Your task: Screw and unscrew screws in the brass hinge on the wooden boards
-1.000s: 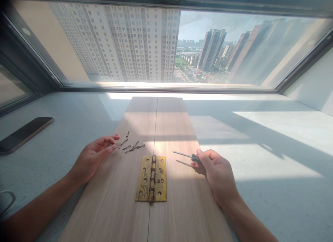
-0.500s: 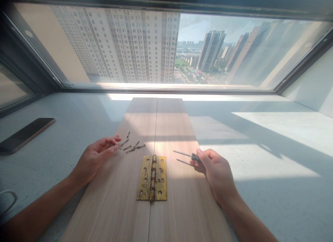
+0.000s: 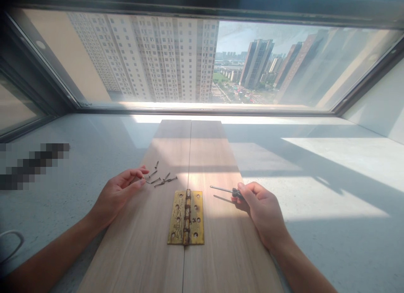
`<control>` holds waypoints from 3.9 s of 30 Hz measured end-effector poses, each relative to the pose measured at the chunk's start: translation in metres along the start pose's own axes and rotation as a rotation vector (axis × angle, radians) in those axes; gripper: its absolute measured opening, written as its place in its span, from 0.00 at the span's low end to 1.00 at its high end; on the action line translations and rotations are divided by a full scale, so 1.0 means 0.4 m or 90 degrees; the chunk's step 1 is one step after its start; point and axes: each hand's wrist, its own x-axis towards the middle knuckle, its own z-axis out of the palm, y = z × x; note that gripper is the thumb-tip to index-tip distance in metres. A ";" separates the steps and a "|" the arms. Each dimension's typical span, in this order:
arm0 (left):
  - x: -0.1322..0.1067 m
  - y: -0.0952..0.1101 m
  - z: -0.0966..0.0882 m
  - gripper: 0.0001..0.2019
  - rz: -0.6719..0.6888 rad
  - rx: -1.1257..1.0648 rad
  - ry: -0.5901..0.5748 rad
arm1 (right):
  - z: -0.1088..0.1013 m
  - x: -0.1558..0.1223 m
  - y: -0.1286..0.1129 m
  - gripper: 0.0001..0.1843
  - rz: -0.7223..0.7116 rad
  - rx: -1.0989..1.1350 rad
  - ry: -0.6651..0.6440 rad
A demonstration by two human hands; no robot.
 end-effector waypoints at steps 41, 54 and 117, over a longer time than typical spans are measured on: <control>-0.070 -0.016 -0.005 0.06 0.184 0.432 0.019 | -0.011 -0.003 0.018 0.18 -0.063 -0.055 -0.027; -0.043 -0.007 0.001 0.07 0.161 0.501 0.045 | -0.019 0.008 0.017 0.20 -0.018 -0.026 -0.055; -0.037 -0.015 -0.006 0.05 0.167 0.467 0.019 | -0.016 0.006 0.015 0.18 -0.045 -0.050 -0.047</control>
